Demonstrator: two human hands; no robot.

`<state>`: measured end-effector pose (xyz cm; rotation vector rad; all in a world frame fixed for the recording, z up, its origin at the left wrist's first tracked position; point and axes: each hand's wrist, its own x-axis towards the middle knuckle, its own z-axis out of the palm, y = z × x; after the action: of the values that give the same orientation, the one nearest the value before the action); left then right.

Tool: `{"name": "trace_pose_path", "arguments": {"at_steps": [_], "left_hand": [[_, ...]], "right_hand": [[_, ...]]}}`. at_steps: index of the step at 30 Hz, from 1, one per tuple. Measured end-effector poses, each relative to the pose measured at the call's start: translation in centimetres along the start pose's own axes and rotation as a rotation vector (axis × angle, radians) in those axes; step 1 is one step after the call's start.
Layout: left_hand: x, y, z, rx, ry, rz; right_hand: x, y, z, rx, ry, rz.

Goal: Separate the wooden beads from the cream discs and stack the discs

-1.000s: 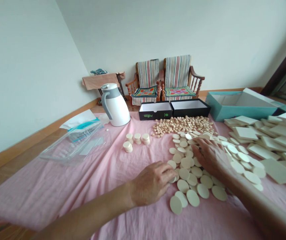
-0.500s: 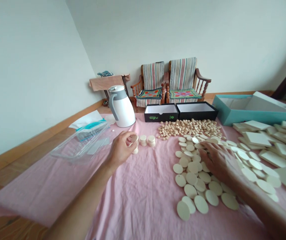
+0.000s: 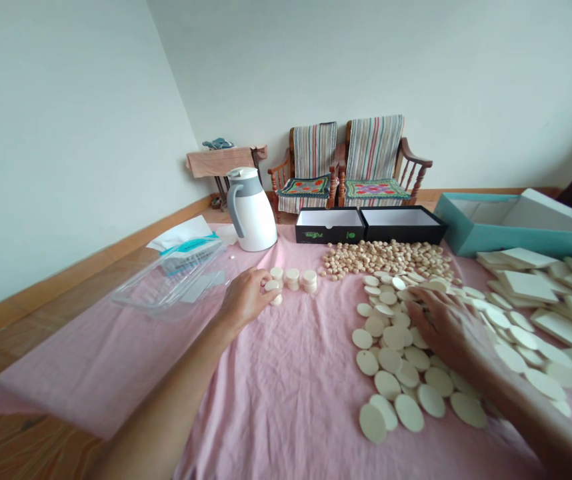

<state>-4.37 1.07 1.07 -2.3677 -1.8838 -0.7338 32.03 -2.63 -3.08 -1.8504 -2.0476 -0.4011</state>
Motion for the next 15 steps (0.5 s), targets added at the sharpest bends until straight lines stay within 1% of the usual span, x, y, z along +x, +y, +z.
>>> {"name": "trace_pose_path", "arguments": {"at_steps": [2, 4, 5, 6, 7, 9, 10, 12, 13, 14, 15], "left_hand": [[0.1, 0.0, 0.0, 0.001, 0.043, 0.001], [0.0, 0.7, -0.2, -0.037, 0.117, 0.021], [-0.2, 1.3, -0.3, -0.085, 0.137, 0.049], [-0.4, 2.2, -0.4, -0.153, 0.133, 0.093], [-0.8, 3.2, -0.5, -0.234, 0.100, 0.150], [-1.9, 5.7, -0.7, -0.391, -0.056, 0.322], [-2.6, 7.0, -0.8, -0.431, -0.152, 0.417], [-4.0, 9.3, -0.9, -0.461, -0.347, 0.650], [-4.7, 10.2, -0.9, -0.447, -0.429, 0.727], [-5.4, 10.9, -0.8, -0.432, -0.479, 0.801], [-5.9, 11.4, -0.7, -0.409, -0.509, 0.848]], "right_hand": [[0.0, 0.0, 0.0, 0.002, -0.005, 0.008], [0.0, 0.0, -0.1, 0.007, -0.007, 0.014], [0.0, -0.1, -0.1, 0.011, -0.008, 0.014], [0.0, -0.2, -0.2, 0.015, -0.010, 0.014], [0.1, -0.2, -0.3, 0.019, -0.015, 0.014], [0.1, -0.3, -0.5, 0.023, -0.029, 0.021], [0.2, -0.3, -0.5, 0.021, -0.037, 0.027], [0.2, -0.4, -0.5, 0.016, -0.054, 0.040], [0.2, -0.4, -0.5, 0.014, -0.060, 0.043], [0.2, -0.4, -0.5, 0.012, -0.065, 0.046], [0.2, -0.4, -0.5, 0.012, -0.069, 0.047]]}}
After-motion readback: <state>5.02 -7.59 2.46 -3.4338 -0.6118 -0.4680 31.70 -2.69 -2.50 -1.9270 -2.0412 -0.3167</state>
